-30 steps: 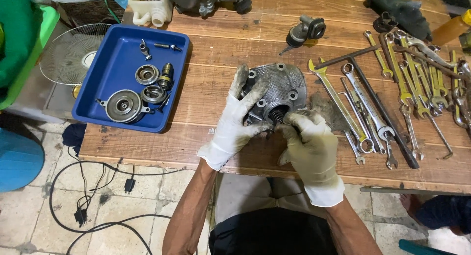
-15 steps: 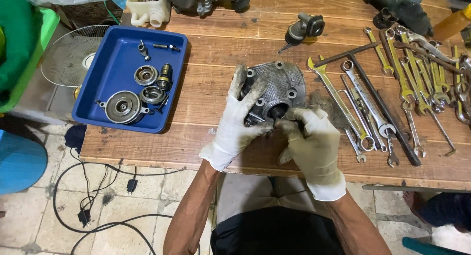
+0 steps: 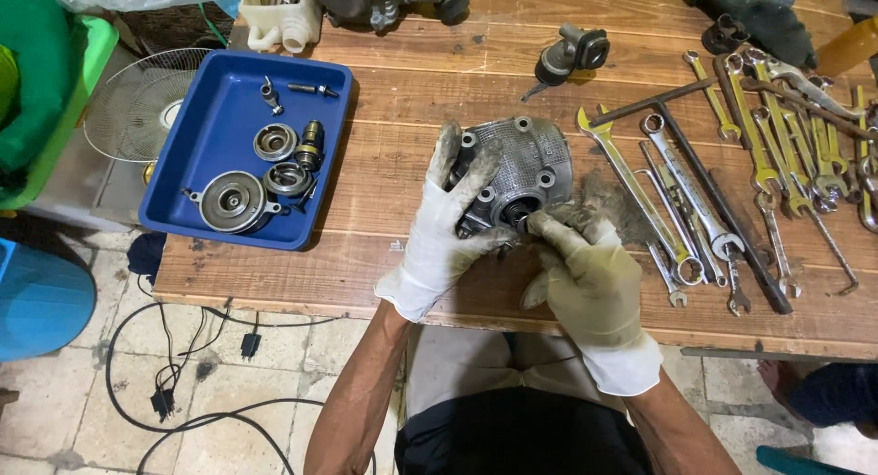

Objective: Cleaning a motorcycle cylinder head and attempting to install a valve spring into its seat.

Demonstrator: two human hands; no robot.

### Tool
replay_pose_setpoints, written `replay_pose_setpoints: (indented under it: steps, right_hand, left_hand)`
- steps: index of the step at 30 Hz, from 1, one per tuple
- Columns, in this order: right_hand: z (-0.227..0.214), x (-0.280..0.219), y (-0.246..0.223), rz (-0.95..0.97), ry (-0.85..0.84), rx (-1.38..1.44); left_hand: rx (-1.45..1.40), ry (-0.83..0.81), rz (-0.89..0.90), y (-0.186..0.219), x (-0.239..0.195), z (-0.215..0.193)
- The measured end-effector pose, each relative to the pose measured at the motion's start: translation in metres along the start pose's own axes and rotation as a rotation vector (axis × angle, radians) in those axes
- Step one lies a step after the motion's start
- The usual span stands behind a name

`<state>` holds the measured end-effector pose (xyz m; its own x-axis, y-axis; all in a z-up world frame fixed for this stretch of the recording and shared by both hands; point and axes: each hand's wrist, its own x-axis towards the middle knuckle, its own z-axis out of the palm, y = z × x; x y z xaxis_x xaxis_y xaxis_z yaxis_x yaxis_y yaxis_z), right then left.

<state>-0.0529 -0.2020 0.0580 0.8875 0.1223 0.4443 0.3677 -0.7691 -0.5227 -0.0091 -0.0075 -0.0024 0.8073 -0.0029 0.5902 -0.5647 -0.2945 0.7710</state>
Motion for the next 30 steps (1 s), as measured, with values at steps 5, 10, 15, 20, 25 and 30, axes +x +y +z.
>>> replay_pose_setpoints:
  steps: [5,10,15,20,25,30]
  right_hand:
    - [0.009,0.000,0.008,0.128,-0.003,0.025]
    - [0.015,0.003,0.012,0.061,0.073,0.111]
    - [0.019,0.001,0.013,-0.020,0.092,0.017]
    - [0.022,0.002,0.007,-0.088,0.080,-0.064]
    - [0.008,0.019,0.000,-0.052,0.140,0.075]
    - [0.012,0.012,-0.006,0.016,0.046,0.197]
  left_hand:
    - [0.011,0.012,-0.007,-0.002,0.000,0.002]
    - [-0.002,0.028,-0.007,-0.002,-0.001,0.004]
    - [-0.026,0.011,-0.016,0.000,-0.002,0.000]
    - [0.028,0.038,0.032,0.001,-0.001,0.002]
    - [0.019,0.067,0.035,-0.001,0.000,0.007]
    - [0.064,0.073,0.021,0.002,0.000,0.006]
